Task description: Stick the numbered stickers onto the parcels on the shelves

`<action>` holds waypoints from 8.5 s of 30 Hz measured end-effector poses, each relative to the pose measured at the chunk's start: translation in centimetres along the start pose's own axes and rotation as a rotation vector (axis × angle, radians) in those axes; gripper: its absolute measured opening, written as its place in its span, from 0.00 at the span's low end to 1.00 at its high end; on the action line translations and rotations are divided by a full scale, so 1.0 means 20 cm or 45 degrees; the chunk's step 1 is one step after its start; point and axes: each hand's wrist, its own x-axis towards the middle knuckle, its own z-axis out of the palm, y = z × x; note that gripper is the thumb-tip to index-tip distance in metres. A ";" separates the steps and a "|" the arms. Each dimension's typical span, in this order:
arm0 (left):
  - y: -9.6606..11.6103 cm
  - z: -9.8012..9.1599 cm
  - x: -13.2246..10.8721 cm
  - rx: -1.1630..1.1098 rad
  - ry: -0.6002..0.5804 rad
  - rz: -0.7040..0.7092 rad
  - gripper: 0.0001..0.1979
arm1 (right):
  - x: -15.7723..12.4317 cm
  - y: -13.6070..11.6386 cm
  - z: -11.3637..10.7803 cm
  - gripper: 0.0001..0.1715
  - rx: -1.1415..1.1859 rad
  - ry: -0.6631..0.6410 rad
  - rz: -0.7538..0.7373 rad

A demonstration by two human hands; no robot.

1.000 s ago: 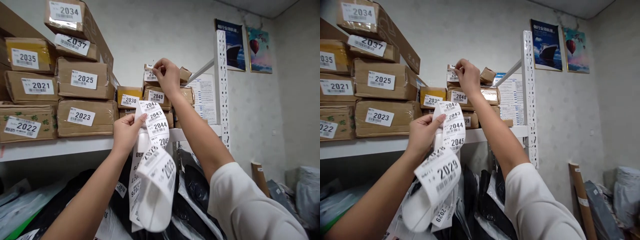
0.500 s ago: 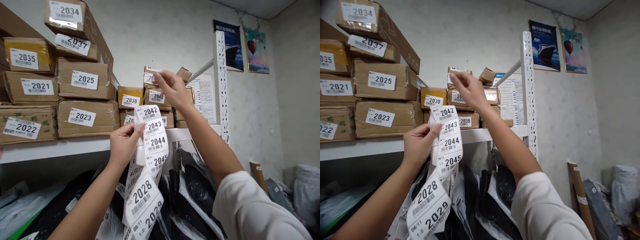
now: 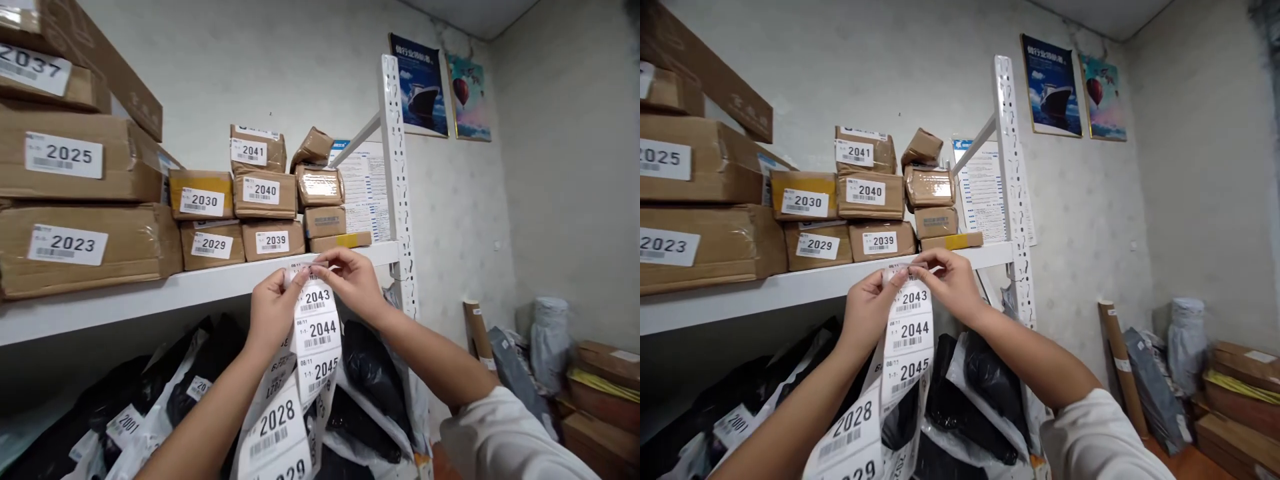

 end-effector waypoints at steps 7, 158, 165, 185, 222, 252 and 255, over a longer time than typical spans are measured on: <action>-0.09 0.19 -0.06 0.120 -0.139 -0.064 0.15 | 0.01 0.07 -0.24 0.02 -0.238 0.293 -0.242; -0.01 0.07 0.02 0.443 -0.061 0.469 0.10 | 0.33 0.01 -0.33 0.04 -0.684 -0.049 -0.334; 0.00 0.09 0.09 0.205 -0.120 0.402 0.10 | 0.12 -0.08 -0.31 0.15 -0.158 -0.389 -0.016; 0.20 0.21 0.26 0.315 0.174 0.425 0.25 | 0.44 -0.05 -0.29 0.12 -0.246 0.162 -0.290; 0.19 0.12 0.11 0.408 -0.030 0.599 0.11 | 0.78 0.07 -0.34 0.02 -1.029 -0.026 -0.433; 0.11 0.13 0.18 0.197 -0.175 0.285 0.11 | 0.15 -0.08 -0.35 0.15 0.296 -0.353 0.244; 0.12 0.18 0.17 0.210 -0.160 0.345 0.09 | 0.15 -0.06 -0.37 0.15 0.318 -0.208 0.243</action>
